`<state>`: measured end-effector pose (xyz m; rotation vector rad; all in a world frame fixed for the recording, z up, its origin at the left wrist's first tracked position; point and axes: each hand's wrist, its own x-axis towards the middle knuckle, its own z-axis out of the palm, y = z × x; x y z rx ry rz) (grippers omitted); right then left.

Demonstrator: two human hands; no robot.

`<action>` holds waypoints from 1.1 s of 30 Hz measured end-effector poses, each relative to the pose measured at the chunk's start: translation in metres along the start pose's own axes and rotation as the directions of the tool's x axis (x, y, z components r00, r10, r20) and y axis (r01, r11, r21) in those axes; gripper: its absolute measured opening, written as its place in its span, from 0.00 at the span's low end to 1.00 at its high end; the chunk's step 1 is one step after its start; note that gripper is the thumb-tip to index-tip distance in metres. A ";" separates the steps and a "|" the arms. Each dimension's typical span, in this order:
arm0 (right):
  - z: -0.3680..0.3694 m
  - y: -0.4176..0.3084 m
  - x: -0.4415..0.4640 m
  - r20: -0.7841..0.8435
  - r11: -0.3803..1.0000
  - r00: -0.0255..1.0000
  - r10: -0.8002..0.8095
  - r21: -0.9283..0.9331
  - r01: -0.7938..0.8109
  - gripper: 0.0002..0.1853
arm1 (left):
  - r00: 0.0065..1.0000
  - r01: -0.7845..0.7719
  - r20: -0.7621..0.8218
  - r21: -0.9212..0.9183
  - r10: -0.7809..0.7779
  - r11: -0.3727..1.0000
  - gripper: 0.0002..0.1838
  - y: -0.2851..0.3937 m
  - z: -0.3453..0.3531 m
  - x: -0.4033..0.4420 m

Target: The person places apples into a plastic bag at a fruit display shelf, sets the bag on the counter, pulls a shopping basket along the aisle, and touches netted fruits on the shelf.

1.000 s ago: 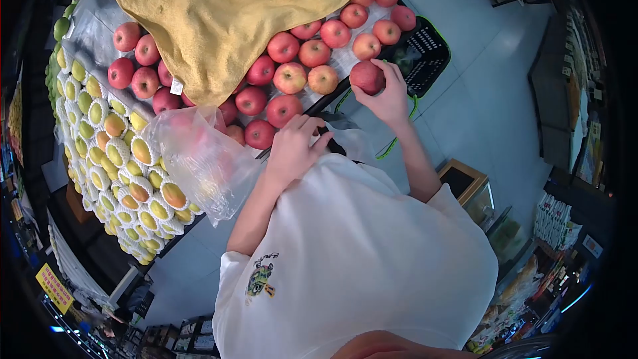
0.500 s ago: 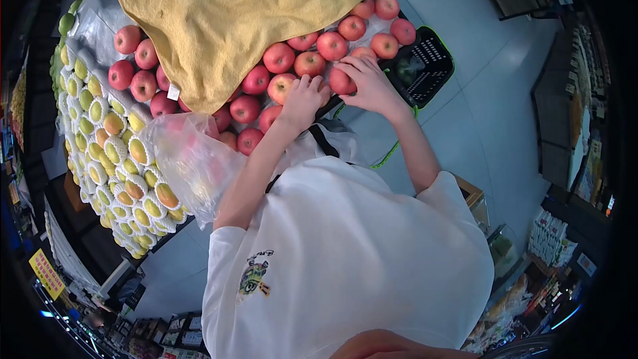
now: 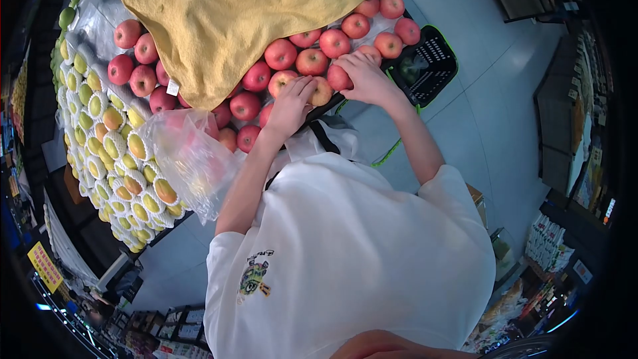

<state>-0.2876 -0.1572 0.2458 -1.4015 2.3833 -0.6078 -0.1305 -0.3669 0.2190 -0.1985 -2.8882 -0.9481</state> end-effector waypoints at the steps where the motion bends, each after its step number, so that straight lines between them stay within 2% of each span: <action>1: 0.003 0.000 0.000 -0.037 0.999 0.999 -0.010 -0.037 0.008 0.39 | 1.000 0.008 -0.001 -0.008 -0.008 1.000 0.35 0.001 -0.002 -0.003; 14: 0.009 -0.017 0.004 -0.134 0.969 0.983 0.127 -0.197 -0.152 0.38 | 0.994 0.028 -0.105 0.003 -0.028 1.000 0.34 0.009 0.007 -0.013; 18: 0.015 -0.014 0.000 -0.121 0.965 0.989 0.085 -0.236 -0.112 0.37 | 0.993 0.017 -0.119 0.007 -0.016 1.000 0.33 0.014 0.005 -0.017; 19: 0.020 -0.013 -0.004 -0.172 0.961 0.983 0.067 -0.254 -0.110 0.37 | 0.993 0.013 -0.115 0.017 -0.011 1.000 0.33 0.017 0.000 -0.020; 20: 0.025 -0.014 -0.006 -0.221 0.957 0.974 0.046 -0.270 -0.106 0.36 | 0.993 0.023 -0.111 -0.056 -0.029 0.998 0.32 0.021 -0.005 -0.027; 22: 0.026 -0.017 -0.011 -0.187 0.957 0.981 0.044 -0.273 -0.095 0.36 | 0.993 0.079 -0.077 -0.164 -0.093 0.983 0.28 0.040 -0.030 -0.044; 23: 0.027 -0.016 -0.013 -0.203 0.955 0.978 0.036 -0.281 -0.094 0.37 | 0.991 0.096 -0.080 -0.162 -0.110 0.982 0.28 0.049 -0.040 -0.057; 24: 0.030 -0.017 -0.014 -0.220 0.954 0.975 0.026 -0.286 -0.090 0.37 | 0.982 0.147 -0.069 -0.285 -0.174 0.947 0.24 0.056 -0.050 -0.072; 25: 0.026 -0.026 -0.015 -0.236 0.958 0.970 0.058 -0.259 -0.120 0.36 | 0.969 0.199 -0.055 -0.397 -0.239 0.896 0.21 0.063 -0.062 -0.088; 26: 0.022 -0.040 -0.015 -0.289 0.966 0.955 0.069 -0.221 -0.137 0.35 | 0.960 0.229 -0.063 -0.379 -0.271 0.897 0.21 0.070 -0.074 -0.104; 28: 0.028 -0.060 -0.013 -0.397 0.992 0.912 0.106 -0.025 -0.126 0.33 | 0.917 0.323 0.006 -0.598 -0.398 0.734 0.15 0.084 -0.092 -0.131; 29: 0.034 -0.070 -0.010 -0.470 0.995 0.879 0.084 0.092 -0.046 0.30 | 0.912 0.284 -0.082 -0.583 -0.403 0.761 0.11 0.087 -0.093 -0.143; 30: 0.041 -0.082 -0.007 -0.464 0.995 0.884 0.065 0.092 -0.025 0.30 | 0.904 0.289 -0.097 -0.581 -0.417 0.761 0.11 0.090 -0.093 -0.157; 32: 0.057 -0.111 0.002 -0.429 0.884 0.903 0.015 0.427 0.188 0.28 | 0.699 0.539 -0.086 -0.588 -0.710 0.602 0.08 0.094 -0.093 -0.191; 33: 0.060 -0.130 0.007 -0.346 0.826 0.938 -0.014 0.525 0.205 0.29 | 0.610 0.538 -0.213 -0.595 -0.763 0.597 0.07 0.089 -0.085 -0.213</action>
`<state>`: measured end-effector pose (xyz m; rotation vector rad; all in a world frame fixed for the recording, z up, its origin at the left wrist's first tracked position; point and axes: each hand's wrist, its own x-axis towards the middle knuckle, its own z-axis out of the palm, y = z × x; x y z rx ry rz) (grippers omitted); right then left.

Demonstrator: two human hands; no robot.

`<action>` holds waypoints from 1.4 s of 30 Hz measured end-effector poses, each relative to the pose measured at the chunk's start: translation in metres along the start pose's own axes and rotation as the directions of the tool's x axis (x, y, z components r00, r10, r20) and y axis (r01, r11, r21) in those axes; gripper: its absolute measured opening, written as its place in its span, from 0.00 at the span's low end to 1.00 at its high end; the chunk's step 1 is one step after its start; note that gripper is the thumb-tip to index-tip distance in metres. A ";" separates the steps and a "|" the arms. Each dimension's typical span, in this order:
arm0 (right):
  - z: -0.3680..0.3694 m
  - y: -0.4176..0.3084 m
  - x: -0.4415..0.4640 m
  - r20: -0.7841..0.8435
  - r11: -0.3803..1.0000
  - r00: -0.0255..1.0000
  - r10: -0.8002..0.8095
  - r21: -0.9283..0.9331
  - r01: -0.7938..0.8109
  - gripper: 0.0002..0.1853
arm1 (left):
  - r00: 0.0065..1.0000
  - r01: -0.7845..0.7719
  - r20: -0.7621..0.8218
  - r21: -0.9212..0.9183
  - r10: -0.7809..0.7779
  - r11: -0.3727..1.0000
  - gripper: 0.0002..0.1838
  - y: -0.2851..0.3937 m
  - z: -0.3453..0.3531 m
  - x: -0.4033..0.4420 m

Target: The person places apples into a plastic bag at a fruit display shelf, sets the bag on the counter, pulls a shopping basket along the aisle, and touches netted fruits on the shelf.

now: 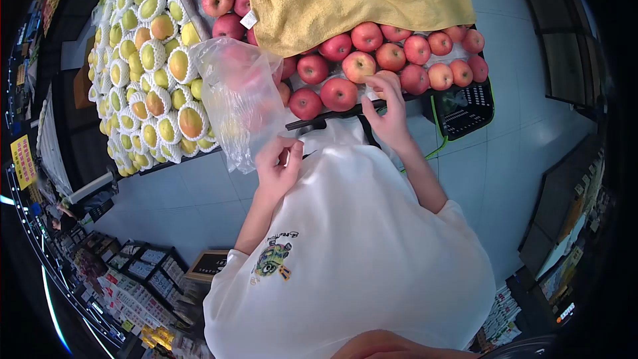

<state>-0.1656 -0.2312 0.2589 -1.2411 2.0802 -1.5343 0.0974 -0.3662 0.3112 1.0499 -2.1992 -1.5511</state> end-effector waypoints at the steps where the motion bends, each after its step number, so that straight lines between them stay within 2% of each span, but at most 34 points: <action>1: 0.015 -0.015 0.005 0.094 0.993 0.995 0.018 0.111 -0.028 0.30 | 0.986 0.004 -0.164 -0.007 -0.005 1.000 0.06 -0.016 -0.007 -0.008; 2: 0.028 -0.037 0.010 0.218 0.968 0.975 0.046 0.230 -0.097 0.32 | 0.983 0.007 -0.181 -0.007 -0.008 1.000 0.06 -0.017 -0.012 -0.008; 3: 0.041 -0.054 0.016 0.343 0.926 0.937 0.058 0.333 -0.179 0.35 | 0.927 -0.068 -0.375 -0.104 0.024 0.992 0.07 -0.018 -0.017 -0.005; 4: 0.057 -0.060 0.020 0.469 0.907 0.883 0.020 0.363 -0.213 0.39 | 0.830 -0.162 -0.557 -0.181 0.035 0.970 0.08 -0.018 -0.022 0.000; 5: 0.071 -0.065 0.023 0.584 0.888 0.811 -0.023 0.384 -0.251 0.42 | 0.820 -0.162 -0.571 -0.180 0.031 0.970 0.08 -0.021 -0.033 0.007; 6: 0.076 -0.084 0.031 0.682 0.907 0.731 0.013 0.300 -0.296 0.42 | 0.818 -0.114 -0.570 -0.033 0.075 0.993 0.09 -0.024 -0.048 0.017; 7: 0.088 -0.091 0.032 0.691 0.909 0.723 0.004 0.299 -0.290 0.42 | 0.819 -0.063 -0.561 0.114 0.116 0.992 0.10 -0.025 -0.059 0.027; 9: 0.111 -0.103 0.032 0.671 0.947 0.741 0.025 0.222 -0.233 0.41 | 0.884 0.002 -0.465 0.122 0.055 0.992 0.12 -0.007 -0.075 0.052; 10: 0.126 -0.105 0.029 0.550 0.957 0.835 -0.016 0.251 -0.147 0.30 | 0.879 0.003 -0.473 0.121 0.055 0.993 0.12 -0.005 -0.082 0.064; 11: 0.141 -0.102 0.026 0.552 0.958 0.833 -0.022 0.251 -0.141 0.30 | 0.877 -0.095 -0.452 0.167 0.162 0.981 0.12 -0.004 -0.087 0.076; 12: 0.153 -0.102 0.027 0.481 0.959 0.874 -0.070 0.275 -0.075 0.24 | 0.865 -0.193 -0.424 0.209 0.267 0.959 0.13 -0.004 -0.091 0.084; 13: 0.163 -0.102 0.028 0.403 0.956 0.908 -0.117 0.292 -0.006 0.18 | 0.863 -0.198 -0.427 0.207 0.271 0.958 0.13 -0.007 -0.096 0.089; 15: 0.172 -0.113 0.026 0.379 0.938 0.914 -0.145 0.348 0.005 0.14 | 0.913 -0.226 -0.279 0.260 0.297 0.939 0.16 -0.010 -0.108 0.094; 16: 0.175 -0.122 0.025 0.353 0.914 0.920 -0.168 0.406 0.011 0.11 | 0.912 -0.230 -0.278 0.260 0.301 0.938 0.16 -0.009 -0.111 0.095; 18: 0.185 -0.138 0.021 0.322 0.882 0.923 -0.211 0.470 0.038 0.10 | 0.968 -0.177 -0.172 0.040 0.181 0.983 0.19 -0.007 -0.116 0.097; 19: 0.189 -0.146 0.018 0.290 0.845 0.923 -0.252 0.531 0.064 0.09 | 0.969 -0.183 -0.164 0.039 0.187 0.982 0.19 -0.015 -0.114 0.100; 20: 0.193 -0.155 0.017 0.271 0.817 0.926 -0.262 0.573 0.064 0.09 | 0.980 -0.147 -0.145 -0.096 0.132 0.984 0.21 -0.034 -0.109 0.105; 22: 0.199 -0.161 0.013 0.266 0.815 0.924 -0.275 0.575 0.076 0.09 | 0.990 -0.108 -0.108 -0.229 0.085 0.967 0.22 -0.084 -0.098 0.125; 23: 0.201 -0.163 0.011 0.269 0.809 0.918 -0.290 0.582 0.084 0.10 | 0.963 -0.267 -0.021 0.033 0.268 0.963 0.26 -0.120 -0.098 0.142; 24: 0.203 -0.164 0.009 0.280 0.803 0.916 -0.287 0.592 0.071 0.10 | 0.903 -0.428 0.110 0.273 0.415 0.861 0.30 -0.138 -0.098 0.151; 25: 0.205 -0.165 0.008 0.273 0.806 0.920 -0.281 0.587 0.072 0.10 | 0.900 -0.435 0.119 0.267 0.419 0.860 0.30 -0.116 -0.095 0.146; 27: 0.208 -0.166 0.005 0.246 0.802 0.936 -0.250 0.595 0.059 0.08 | 0.906 -0.391 0.062 0.498 0.418 0.774 0.35 -0.049 -0.087 0.128; 30: 0.211 -0.168 0.005 0.255 0.809 0.931 -0.261 0.585 0.066 0.08 | 0.896 -0.401 0.063 0.542 0.440 0.739 0.37 -0.071 -0.077 0.139; 31: 0.212 -0.169 0.004 0.253 0.813 0.933 -0.255 0.579 0.065 0.08 | 0.894 -0.406 0.068 0.536 0.442 0.740 0.37 -0.051 -0.073 0.135; 33: 0.215 -0.170 0.001 0.271 0.807 0.928 -0.256 0.588 0.051 0.08 | 0.964 -0.198 -0.028 0.590 0.265 0.783 0.35 -0.017 -0.063 0.126; 37: 0.221 -0.161 -0.003 0.285 0.828 0.924 -0.256 0.558 0.057 0.10 | 0.942 -0.238 -0.059 0.580 0.332 0.779 0.35 -0.041 -0.062 0.131; 39: 0.209 -0.157 0.001 0.159 0.843 0.894 -0.418 0.434 0.317 0.18 | 0.877 -0.319 -0.123 0.575 0.465 0.753 0.36 -0.051 -0.059 0.130; 40: 0.201 -0.146 0.000 0.047 0.864 0.895 -0.443 0.289 0.412 0.24 | 0.877 -0.315 -0.132 0.571 0.463 0.759 0.36 -0.049 -0.063 0.126; 41: 0.191 -0.133 0.004 -0.058 0.863 0.872 -0.485 0.132 0.489 0.30 | 0.846 -0.408 -0.174 0.394 0.503 0.823 0.37 -0.047 -0.069 0.120; 42: 0.184 -0.128 0.018 -0.154 0.903 0.892 -0.425 -0.010 0.429 0.31 | 0.810 -0.498 -0.233 0.210 0.538 0.841 0.38 -0.042 -0.077 0.115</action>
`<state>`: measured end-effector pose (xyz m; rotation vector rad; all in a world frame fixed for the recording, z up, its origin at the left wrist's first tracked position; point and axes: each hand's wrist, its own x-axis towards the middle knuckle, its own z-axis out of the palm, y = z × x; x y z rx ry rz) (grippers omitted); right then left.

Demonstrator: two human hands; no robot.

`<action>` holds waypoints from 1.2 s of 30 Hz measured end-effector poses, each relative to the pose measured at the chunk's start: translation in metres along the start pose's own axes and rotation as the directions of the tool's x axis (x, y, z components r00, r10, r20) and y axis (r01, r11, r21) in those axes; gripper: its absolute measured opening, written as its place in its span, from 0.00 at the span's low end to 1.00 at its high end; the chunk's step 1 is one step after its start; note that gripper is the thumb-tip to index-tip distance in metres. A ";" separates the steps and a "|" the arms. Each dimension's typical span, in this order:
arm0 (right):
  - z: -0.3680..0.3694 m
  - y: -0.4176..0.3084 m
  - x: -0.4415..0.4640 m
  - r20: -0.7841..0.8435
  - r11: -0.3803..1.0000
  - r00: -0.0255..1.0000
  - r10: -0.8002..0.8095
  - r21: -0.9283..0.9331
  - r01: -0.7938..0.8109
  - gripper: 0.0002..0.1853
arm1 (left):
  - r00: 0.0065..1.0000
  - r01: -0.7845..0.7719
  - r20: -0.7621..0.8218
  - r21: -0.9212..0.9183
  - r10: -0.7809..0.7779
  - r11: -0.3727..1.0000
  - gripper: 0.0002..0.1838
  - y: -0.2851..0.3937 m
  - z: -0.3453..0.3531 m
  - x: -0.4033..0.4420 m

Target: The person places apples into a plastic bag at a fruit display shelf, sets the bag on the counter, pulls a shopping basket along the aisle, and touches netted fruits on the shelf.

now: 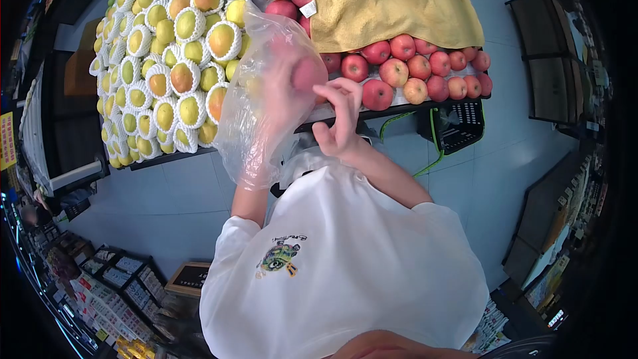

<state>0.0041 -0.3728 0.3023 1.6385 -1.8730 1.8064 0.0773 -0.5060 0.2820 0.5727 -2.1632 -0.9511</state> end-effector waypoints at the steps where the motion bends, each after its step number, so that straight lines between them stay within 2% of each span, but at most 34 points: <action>1: -0.003 0.009 0.012 -0.106 0.988 0.993 0.052 -0.141 -0.067 0.33 | 1.000 0.005 -0.022 0.006 -0.005 1.000 0.38 0.006 -0.010 -0.004; 3: -0.005 0.042 0.011 -0.044 0.949 0.966 0.253 -0.184 -0.257 0.36 | 0.989 0.144 0.016 -0.260 -0.145 0.955 0.44 0.025 -0.032 -0.019; 4: -0.003 0.043 0.011 0.118 0.857 0.864 0.489 0.120 -0.501 0.38 | 0.988 0.154 0.067 -0.267 -0.141 0.951 0.47 0.032 -0.047 -0.023; 5: -0.001 0.044 0.014 0.324 0.627 0.725 0.608 0.366 -0.688 0.38 | 0.989 0.146 0.045 -0.262 -0.139 0.954 0.47 0.035 -0.055 -0.033; 7: 0.007 0.042 0.016 0.567 0.251 0.626 0.536 0.600 -0.759 0.31 | 0.940 0.330 0.061 -0.405 -0.334 0.853 0.50 0.040 -0.067 -0.049; 8: 0.014 0.046 0.013 0.576 0.258 0.627 0.524 0.595 -0.761 0.31 | 0.941 0.323 0.044 -0.407 -0.334 0.854 0.50 0.040 -0.075 -0.053; 10: 0.030 0.053 0.006 0.769 0.028 0.494 0.405 0.530 -0.848 0.18 | 0.876 0.473 0.095 -0.368 -0.473 0.801 0.51 0.037 -0.100 -0.063; 11: 0.038 0.054 0.007 0.780 0.026 0.485 0.395 0.518 -0.855 0.18 | 0.830 0.550 0.120 -0.344 -0.545 0.761 0.52 0.036 -0.111 -0.072; 12: 0.049 0.052 0.015 0.766 0.042 0.496 0.410 0.527 -0.849 0.15 | 0.826 0.553 0.105 -0.345 -0.554 0.758 0.52 0.034 -0.117 -0.084; 14: 0.068 0.055 0.040 0.726 0.054 0.543 0.422 0.578 -0.814 0.09 | 0.854 0.364 -0.200 -0.432 -0.481 0.825 0.52 0.028 -0.129 -0.110; 15: 0.074 0.040 0.064 0.685 0.061 0.561 0.464 0.607 -0.792 0.08 | 0.849 0.362 -0.215 -0.429 -0.483 0.828 0.52 0.026 -0.137 -0.125; 17: 0.101 0.059 0.095 0.644 0.138 0.629 0.437 0.643 -0.754 0.09 | 0.812 0.322 -0.255 -0.555 -0.525 0.767 0.53 0.025 -0.154 -0.152; 18: 0.111 0.061 0.115 0.634 0.207 0.644 0.429 0.625 -0.753 0.10 | 0.813 0.315 -0.258 -0.558 -0.521 0.768 0.53 0.027 -0.165 -0.162; 19: 0.121 0.058 0.134 0.624 0.270 0.655 0.426 0.604 -0.750 0.11 | 0.822 0.340 -0.192 -0.591 -0.537 0.732 0.55 0.031 -0.177 -0.173; 20: 0.131 0.054 0.152 0.592 0.264 0.662 0.460 0.620 -0.739 0.10 | 0.826 0.369 -0.123 -0.620 -0.550 0.693 0.56 0.037 -0.182 -0.183; 24: 0.191 0.082 0.203 0.479 0.169 0.689 0.544 0.741 -0.649 0.11 | 0.792 0.365 -0.112 -0.701 -0.600 0.613 0.58 0.046 -0.171 -0.206; 26: 0.221 0.102 0.213 0.292 0.205 0.646 0.705 0.788 -0.580 0.19 | 0.792 0.331 -0.047 -0.805 -0.608 0.493 0.58 0.054 -0.153 -0.207; 27: 0.221 0.080 0.208 0.293 0.205 0.646 0.705 0.788 -0.581 0.19 | 0.792 0.330 -0.047 -0.805 -0.609 0.493 0.58 0.058 -0.146 -0.204; 28: 0.213 0.042 0.200 0.156 0.379 0.646 0.748 0.697 -0.608 0.27 | 0.797 0.336 -0.028 -0.810 -0.604 0.481 0.58 0.061 -0.140 -0.200; 30: 0.209 0.034 0.189 0.018 0.527 0.649 0.760 0.568 -0.633 0.34 | 0.816 0.330 -0.001 -0.820 -0.578 0.468 0.58 0.064 -0.127 -0.193; 32: 0.211 0.076 0.171 0.119 0.591 0.762 0.637 0.560 -0.581 0.43 | 0.830 0.323 -0.011 -0.806 -0.558 0.496 0.58 0.067 -0.118 -0.182; 33: 0.202 0.071 0.162 0.125 0.584 0.755 0.643 0.558 -0.589 0.43 | 0.844 0.317 -0.015 -0.791 -0.536 0.523 0.57 0.069 -0.114 -0.179; 35: 0.171 0.045 0.146 -0.105 0.648 0.723 0.683 0.544 -0.533 0.32 | 0.852 0.327 -0.025 -0.755 -0.523 0.569 0.56 0.062 -0.107 -0.171; 36: 0.154 0.049 0.135 -0.073 0.611 0.722 0.688 0.595 -0.522 0.35 | 0.877 0.334 0.001 -0.720 -0.481 0.609 0.55 0.058 -0.104 -0.169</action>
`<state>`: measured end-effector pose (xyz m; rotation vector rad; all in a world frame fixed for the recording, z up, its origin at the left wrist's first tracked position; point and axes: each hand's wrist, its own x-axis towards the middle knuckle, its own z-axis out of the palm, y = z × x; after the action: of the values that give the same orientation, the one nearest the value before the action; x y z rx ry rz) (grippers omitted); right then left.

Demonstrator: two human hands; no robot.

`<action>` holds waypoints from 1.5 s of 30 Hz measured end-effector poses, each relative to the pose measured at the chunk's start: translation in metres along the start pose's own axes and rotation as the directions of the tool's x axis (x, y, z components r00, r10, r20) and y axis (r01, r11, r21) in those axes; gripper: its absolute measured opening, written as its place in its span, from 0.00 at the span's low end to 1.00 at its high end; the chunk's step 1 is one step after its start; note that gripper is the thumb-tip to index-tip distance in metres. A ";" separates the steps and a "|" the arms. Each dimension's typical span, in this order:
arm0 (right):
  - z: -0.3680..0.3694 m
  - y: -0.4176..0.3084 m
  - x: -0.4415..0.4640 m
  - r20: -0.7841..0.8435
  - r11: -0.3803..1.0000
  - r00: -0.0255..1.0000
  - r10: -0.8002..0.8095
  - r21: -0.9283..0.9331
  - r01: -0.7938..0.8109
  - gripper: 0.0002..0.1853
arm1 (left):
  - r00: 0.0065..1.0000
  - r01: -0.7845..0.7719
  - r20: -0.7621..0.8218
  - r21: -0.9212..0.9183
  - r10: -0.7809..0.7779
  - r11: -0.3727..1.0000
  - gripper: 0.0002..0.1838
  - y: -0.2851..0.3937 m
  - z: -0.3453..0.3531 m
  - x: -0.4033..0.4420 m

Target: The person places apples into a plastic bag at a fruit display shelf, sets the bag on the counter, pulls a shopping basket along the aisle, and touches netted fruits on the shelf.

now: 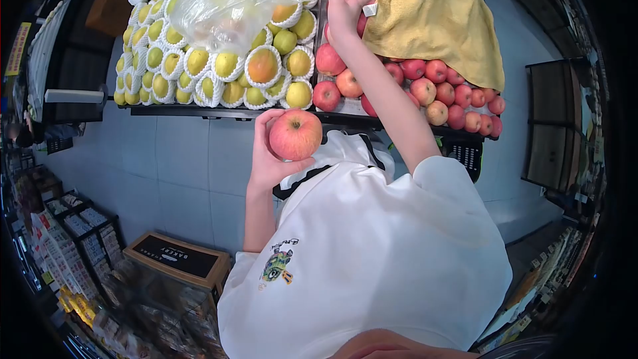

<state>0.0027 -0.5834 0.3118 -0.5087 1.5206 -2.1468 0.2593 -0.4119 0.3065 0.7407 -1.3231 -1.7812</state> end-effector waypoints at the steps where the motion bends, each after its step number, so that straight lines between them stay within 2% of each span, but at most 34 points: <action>1: -0.022 0.000 -0.005 0.023 0.998 1.000 0.020 0.060 -0.021 0.38 | 0.998 -0.016 0.055 0.050 0.013 0.999 0.53 -0.002 0.002 0.005; 3: -0.063 -0.005 -0.035 0.099 0.966 0.986 0.136 0.207 -0.155 0.34 | 0.997 -0.033 0.075 0.089 0.027 0.995 0.54 -0.005 0.013 0.016; 5: -0.106 -0.016 -0.069 0.319 0.925 0.907 0.276 0.167 -0.341 0.23 | 0.973 -0.177 0.159 0.035 0.169 0.984 0.52 -0.013 0.021 0.028; 7: -0.145 -0.035 -0.098 0.532 0.882 0.763 0.368 0.059 -0.467 0.15 | 0.965 -0.175 0.202 0.021 0.168 0.984 0.50 -0.020 0.032 0.040; 9: -0.171 -0.048 -0.127 0.569 0.827 0.680 0.462 0.001 -0.562 0.15 | 0.951 -0.182 0.255 0.004 0.175 0.983 0.49 -0.027 0.043 0.050; 10: -0.181 -0.052 -0.138 0.551 0.833 0.699 0.457 0.012 -0.554 0.15 | 0.938 -0.223 0.307 0.173 0.163 0.959 0.47 -0.030 0.049 0.056; 12: -0.199 -0.048 -0.156 0.388 0.730 0.710 0.588 0.124 -0.673 0.17 | 0.913 -0.281 0.393 0.423 0.105 0.862 0.42 -0.030 0.067 0.063; 13: -0.215 -0.036 -0.157 0.372 0.729 0.716 0.591 0.135 -0.671 0.17 | 0.909 -0.276 0.407 0.419 0.092 0.865 0.42 -0.032 0.077 0.063; 15: -0.247 -0.017 -0.161 0.281 0.840 0.809 0.516 0.020 -0.542 0.17 | 0.847 -0.317 0.532 0.522 -0.012 0.792 0.45 -0.038 0.098 0.060; 17: -0.273 -0.019 -0.160 0.247 0.825 0.800 0.546 0.008 -0.565 0.17 | 0.843 -0.304 0.538 0.511 -0.024 0.804 0.47 -0.050 0.114 0.056; 19: -0.290 -0.025 -0.154 0.167 0.831 0.814 0.556 -0.123 -0.543 0.16 | 0.839 -0.226 0.540 0.448 -0.061 0.865 0.49 -0.055 0.128 0.057; 20: -0.297 -0.032 -0.155 0.143 0.779 0.774 0.617 0.026 -0.626 0.16 | 0.829 -0.225 0.554 0.454 -0.075 0.862 0.53 -0.057 0.134 0.059; 21: -0.306 -0.031 -0.154 0.143 0.780 0.775 0.616 0.031 -0.625 0.16 | 0.827 -0.228 0.557 0.456 -0.076 0.860 0.53 -0.056 0.141 0.061; 23: -0.327 -0.025 -0.154 0.198 0.810 0.807 0.556 0.087 -0.580 0.17 | 0.845 -0.120 0.516 0.438 -0.139 0.891 0.54 -0.052 0.155 0.062; 25: -0.327 -0.041 -0.145 0.182 0.802 0.794 0.580 0.040 -0.595 0.18 | 0.844 -0.106 0.514 0.435 -0.150 0.894 0.55 -0.053 0.164 0.068; 27: -0.324 -0.061 -0.134 0.174 0.794 0.781 0.600 -0.009 -0.608 0.20 | 0.836 -0.170 0.527 0.516 -0.155 0.839 0.53 -0.055 0.171 0.075; 29: -0.322 -0.077 -0.126 0.342 0.903 0.849 0.403 -0.298 -0.308 0.24 | 0.827 -0.224 0.547 0.531 -0.128 0.817 0.52 -0.060 0.179 0.080; 31: -0.325 -0.083 -0.115 0.345 0.897 0.842 0.415 -0.308 -0.316 0.26 | 0.820 -0.282 0.565 0.545 -0.097 0.790 0.51 -0.059 0.187 0.087; 34: -0.332 -0.090 -0.104 0.405 0.923 0.836 0.370 -0.260 -0.283 0.27 | 0.809 -0.308 0.586 0.490 -0.047 0.815 0.51 -0.060 0.196 0.090; 37: -0.336 -0.090 -0.096 0.415 0.923 0.825 0.383 -0.215 -0.321 0.28 | 0.804 -0.349 0.595 0.461 0.008 0.816 0.52 -0.061 0.202 0.095; 39: -0.337 -0.082 -0.094 0.393 0.960 0.877 0.278 -0.085 -0.266 0.30 | 0.795 -0.391 0.605 0.464 0.038 0.795 0.53 -0.059 0.207 0.099; 40: -0.335 -0.083 -0.090 0.397 0.961 0.876 0.274 -0.082 -0.264 0.30 | 0.818 -0.371 0.573 0.466 0.045 0.803 0.53 -0.055 0.211 0.099; 42: -0.327 -0.092 -0.084 0.326 0.913 0.900 0.290 0.188 -0.362 0.32 | 0.841 -0.345 0.539 0.469 0.045 0.813 0.52 -0.045 0.216 0.100; 43: -0.322 -0.099 -0.080 0.325 0.910 0.898 0.297 0.188 -0.369 0.32 | 0.840 -0.380 0.538 0.494 0.068 0.782 0.52 -0.041 0.215 0.105; 44: -0.315 -0.107 -0.073 0.337 0.991 0.936 0.106 -0.113 -0.071 0.34 | 0.840 -0.409 0.536 0.522 0.085 0.749 0.52 -0.038 0.212 0.108; 45: -0.307 -0.116 -0.069 0.406 0.889 0.911 -0.073 -0.387 0.244 0.37 | 0.844 -0.396 0.532 0.529 0.070 0.750 0.52 -0.037 0.207 0.110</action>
<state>-0.1248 -0.2730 0.3202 -1.1717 1.7648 -1.6722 0.0238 -0.3961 0.3301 0.4169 -2.3105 -1.3367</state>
